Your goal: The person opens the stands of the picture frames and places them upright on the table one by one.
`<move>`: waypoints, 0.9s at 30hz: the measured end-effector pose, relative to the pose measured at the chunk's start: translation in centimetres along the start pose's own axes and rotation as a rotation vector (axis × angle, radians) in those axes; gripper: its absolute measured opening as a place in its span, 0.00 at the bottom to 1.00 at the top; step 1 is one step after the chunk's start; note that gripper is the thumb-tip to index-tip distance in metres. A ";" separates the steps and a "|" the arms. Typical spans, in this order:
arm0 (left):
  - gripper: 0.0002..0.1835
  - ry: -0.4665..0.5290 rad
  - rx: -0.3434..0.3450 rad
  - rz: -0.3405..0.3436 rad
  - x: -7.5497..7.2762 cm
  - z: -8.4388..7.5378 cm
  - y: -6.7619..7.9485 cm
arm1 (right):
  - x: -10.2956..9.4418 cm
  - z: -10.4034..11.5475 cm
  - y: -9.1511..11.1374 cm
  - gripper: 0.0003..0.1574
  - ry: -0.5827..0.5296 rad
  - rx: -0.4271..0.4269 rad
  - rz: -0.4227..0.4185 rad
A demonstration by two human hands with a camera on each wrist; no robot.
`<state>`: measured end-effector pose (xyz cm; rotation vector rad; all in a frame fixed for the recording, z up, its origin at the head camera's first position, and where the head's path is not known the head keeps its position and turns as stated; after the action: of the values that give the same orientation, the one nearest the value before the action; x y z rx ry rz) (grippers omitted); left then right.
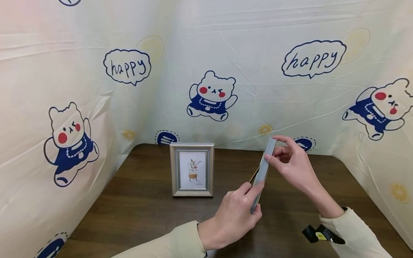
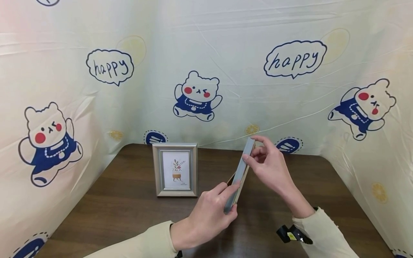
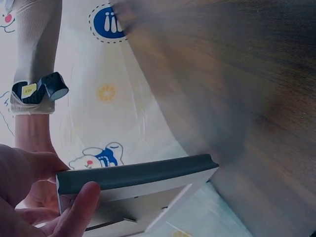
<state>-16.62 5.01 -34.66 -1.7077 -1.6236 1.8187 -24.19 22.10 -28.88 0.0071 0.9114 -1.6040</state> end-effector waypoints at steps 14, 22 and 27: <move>0.34 -0.085 0.083 -0.018 -0.3 -0.6 -0.2 | -0.1 0.1 -0.1 0.35 -0.058 0.002 0.005; 0.33 -0.176 0.110 -0.017 -0.6 -0.9 -0.3 | 0.0 0.2 -0.1 0.34 -0.083 0.005 0.012; 0.32 -0.236 0.129 -0.034 -0.7 -1.2 -0.4 | -0.1 0.4 -0.2 0.34 -0.100 0.003 0.008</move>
<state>-15.64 5.29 -33.64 -1.4501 -1.5663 2.1250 -24.18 21.96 -28.49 -0.0667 0.8307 -1.5840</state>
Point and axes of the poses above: each hand's wrist, its own y-axis away from the middle knuckle, its own x-axis out of the palm, z = x × y, the point moved 6 cm from there along -y, towards the middle knuckle, and after that the axes turned 7 degrees about -z, right-handed, at the moved point
